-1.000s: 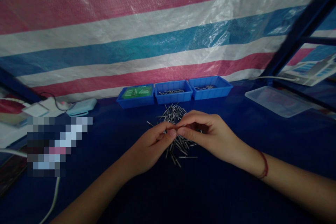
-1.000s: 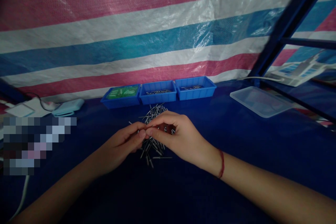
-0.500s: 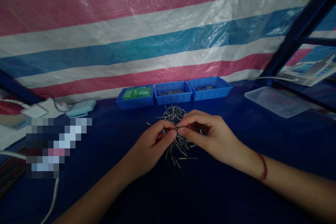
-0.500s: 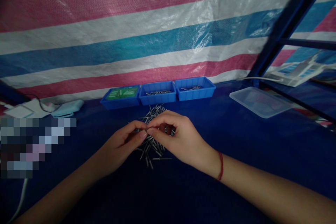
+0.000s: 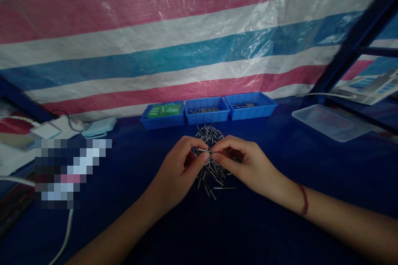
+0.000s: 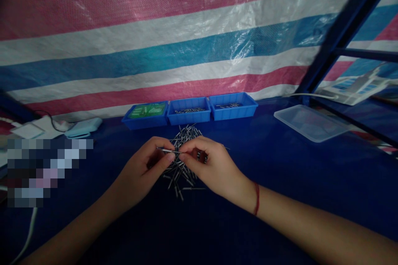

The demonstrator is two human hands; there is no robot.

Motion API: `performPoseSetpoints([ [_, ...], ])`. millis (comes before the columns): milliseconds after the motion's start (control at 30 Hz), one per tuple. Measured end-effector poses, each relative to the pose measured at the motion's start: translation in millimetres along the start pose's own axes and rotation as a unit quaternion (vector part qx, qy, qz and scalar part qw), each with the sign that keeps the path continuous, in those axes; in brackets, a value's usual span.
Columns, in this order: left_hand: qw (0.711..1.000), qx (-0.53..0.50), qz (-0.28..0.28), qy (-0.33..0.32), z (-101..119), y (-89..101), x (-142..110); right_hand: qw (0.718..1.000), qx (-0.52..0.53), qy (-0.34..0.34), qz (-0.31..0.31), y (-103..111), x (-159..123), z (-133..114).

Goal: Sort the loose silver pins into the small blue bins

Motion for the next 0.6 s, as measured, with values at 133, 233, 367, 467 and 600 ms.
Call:
performPoseSetpoints([
  [133, 1.000, -0.001, 0.001, -0.006, 0.8, -0.1, -1.0, 1.000, -0.002, 0.016, -0.020, -4.1, 0.1, -2.6],
  [233, 1.000, -0.007, -0.007, 0.003, -0.8, -1.0, -1.8, 0.999, -0.004, 0.035, -0.033, -5.4, -0.2, -7.8],
  [367, 1.000, -0.015, -0.014, 0.019, -4.4, -1.1, -1.1, 0.997, -0.035, 0.060, -0.038, -3.1, 1.7, -13.0],
  [467, 1.000, -0.004, -0.009, 0.029, -6.1, -0.6, -0.7, 0.992, -0.114, 0.055, 0.017, 18.2, 11.5, -3.1],
  [600, 0.999, -0.005, -0.014, 0.035, -6.8, -5.1, -2.3, 0.941, -0.287, 0.013, 0.180, 81.5, 30.8, 24.1],
])
Point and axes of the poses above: each hand's wrist, its own x-axis towards the middle knuckle, its own y-axis out of the back of the hand, z = x × y, the point moved 10 cm from there along x, towards the middle knuckle, and after that the axes turned 15 degrees about -x, right-handed, at the moved point
